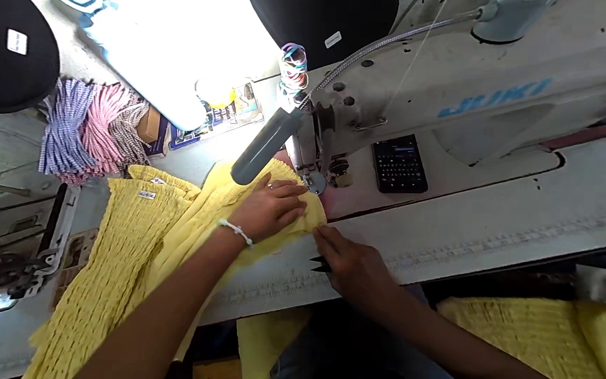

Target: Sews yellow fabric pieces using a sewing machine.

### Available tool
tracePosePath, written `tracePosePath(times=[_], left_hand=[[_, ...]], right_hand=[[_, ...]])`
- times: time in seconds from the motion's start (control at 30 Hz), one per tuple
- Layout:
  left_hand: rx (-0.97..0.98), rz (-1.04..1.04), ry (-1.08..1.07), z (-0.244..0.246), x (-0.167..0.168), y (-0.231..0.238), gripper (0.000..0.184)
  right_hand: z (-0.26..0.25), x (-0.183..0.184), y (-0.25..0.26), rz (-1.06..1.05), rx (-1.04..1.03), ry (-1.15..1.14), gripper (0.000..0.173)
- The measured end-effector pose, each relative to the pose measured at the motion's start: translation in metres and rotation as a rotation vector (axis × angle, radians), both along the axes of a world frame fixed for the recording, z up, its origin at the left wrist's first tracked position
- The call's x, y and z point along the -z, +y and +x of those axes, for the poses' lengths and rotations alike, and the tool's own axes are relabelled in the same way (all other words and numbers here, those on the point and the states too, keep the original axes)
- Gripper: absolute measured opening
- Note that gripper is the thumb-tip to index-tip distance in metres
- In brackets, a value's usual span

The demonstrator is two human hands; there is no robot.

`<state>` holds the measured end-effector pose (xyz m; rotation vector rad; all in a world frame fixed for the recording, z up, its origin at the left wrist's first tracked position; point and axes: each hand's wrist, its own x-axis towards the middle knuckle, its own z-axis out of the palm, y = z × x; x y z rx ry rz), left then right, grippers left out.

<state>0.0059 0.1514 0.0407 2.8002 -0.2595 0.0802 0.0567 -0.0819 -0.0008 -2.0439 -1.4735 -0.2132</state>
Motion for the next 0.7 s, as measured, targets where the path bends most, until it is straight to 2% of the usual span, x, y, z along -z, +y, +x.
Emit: tracePosePath(times=[0.07,0.13,0.23,0.5,0.7], left_hand=[[-0.18,0.043,-0.069,-0.005,0.005,-0.03,0.027],[-0.335,0.047,-0.133,-0.012,0.015,-0.053,0.03],[-0.438,-0.009,-0.232,-0.018,0.029,-0.067,0.035],[-0.359,-0.043,-0.29,-0.006,0.038,-0.045,0.038],[-0.396,-0.005,-0.295,0.001,0.038,-0.041,0.04]], right_hand=[[0.008,-0.002,-0.001,-0.012,-0.034,0.03,0.04],[0.02,-0.005,-0.004,-0.028,-0.087,0.073,0.04],[0.031,-0.006,-0.008,-0.044,-0.132,0.095,0.04],[0.047,-0.005,-0.003,-0.038,-0.145,0.126,0.035],[0.051,-0.006,0.005,-0.062,-0.129,0.061,0.033]])
